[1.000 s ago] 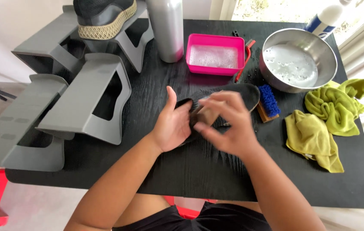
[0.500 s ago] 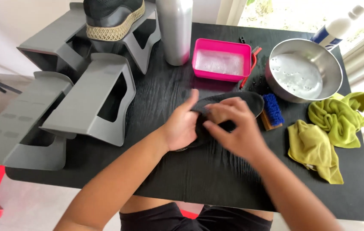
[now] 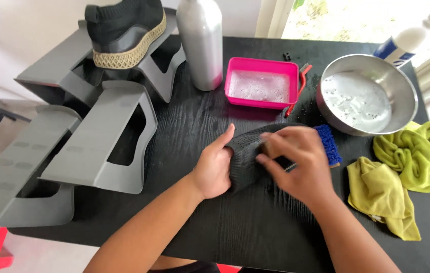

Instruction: Scrubbing a black sneaker with a brush and soapy water, then wiping it with a cloth.

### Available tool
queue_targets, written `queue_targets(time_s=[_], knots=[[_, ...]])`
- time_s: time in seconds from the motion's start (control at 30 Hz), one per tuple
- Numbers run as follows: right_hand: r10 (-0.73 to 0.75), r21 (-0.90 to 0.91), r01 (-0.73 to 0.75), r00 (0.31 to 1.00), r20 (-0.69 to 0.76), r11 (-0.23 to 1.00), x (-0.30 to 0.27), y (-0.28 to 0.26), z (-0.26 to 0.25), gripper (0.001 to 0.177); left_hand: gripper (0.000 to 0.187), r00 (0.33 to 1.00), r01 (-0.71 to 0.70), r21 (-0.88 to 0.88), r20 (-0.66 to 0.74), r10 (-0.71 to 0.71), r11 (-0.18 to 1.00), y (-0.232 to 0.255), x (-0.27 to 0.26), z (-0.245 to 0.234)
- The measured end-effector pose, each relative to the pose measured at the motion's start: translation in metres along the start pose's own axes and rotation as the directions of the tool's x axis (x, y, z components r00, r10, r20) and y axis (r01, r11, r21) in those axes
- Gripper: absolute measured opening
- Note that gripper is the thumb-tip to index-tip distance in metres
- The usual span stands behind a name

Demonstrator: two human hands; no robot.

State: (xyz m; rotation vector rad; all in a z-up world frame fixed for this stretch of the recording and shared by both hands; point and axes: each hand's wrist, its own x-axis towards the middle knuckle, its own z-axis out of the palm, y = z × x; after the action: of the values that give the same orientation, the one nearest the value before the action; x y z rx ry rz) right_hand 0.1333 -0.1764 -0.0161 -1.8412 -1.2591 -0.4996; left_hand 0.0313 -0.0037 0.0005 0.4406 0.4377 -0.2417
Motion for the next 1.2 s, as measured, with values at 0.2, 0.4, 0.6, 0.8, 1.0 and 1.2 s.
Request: queue_targets(time_s=[0.2,0.4,0.6,0.8,1.0,1.2], knots=[[-0.048,-0.006,0.049,0.986,0.159,0.999,-0.004,-0.040,0.001,0.043,0.076,0.999,0.035,0.226,0.016,-0.040,0.974,0.000,-0.008,0.003],[0.088,-0.106,-0.084,0.995,0.035,0.991,0.001,-0.012,-0.011,0.034,0.072,0.992,0.015,0.081,0.126,-0.025,0.997,0.003,-0.009,0.008],[-0.065,0.101,0.050,0.986,0.154,0.994,0.010,-0.029,-0.007,0.029,0.064,0.990,0.032,0.090,0.132,-0.043,0.995,0.000,-0.003,-0.009],[0.099,-0.024,-0.098,0.994,0.035,0.995,-0.008,-0.031,-0.012,0.034,0.071,0.954,-0.026,0.040,0.300,0.013,0.999,-0.004,-0.005,-0.010],[0.125,-0.028,-0.122,0.982,0.144,0.992,-0.009,-0.016,-0.008,0.043,0.067,0.911,-0.141,0.084,0.401,0.096,0.986,-0.005,-0.003,-0.012],[0.074,0.046,-0.079,0.993,0.089,0.996,-0.019,-0.027,0.001,0.043,0.068,0.968,-0.078,0.185,0.247,0.031,0.980,-0.002,-0.008,-0.014]])
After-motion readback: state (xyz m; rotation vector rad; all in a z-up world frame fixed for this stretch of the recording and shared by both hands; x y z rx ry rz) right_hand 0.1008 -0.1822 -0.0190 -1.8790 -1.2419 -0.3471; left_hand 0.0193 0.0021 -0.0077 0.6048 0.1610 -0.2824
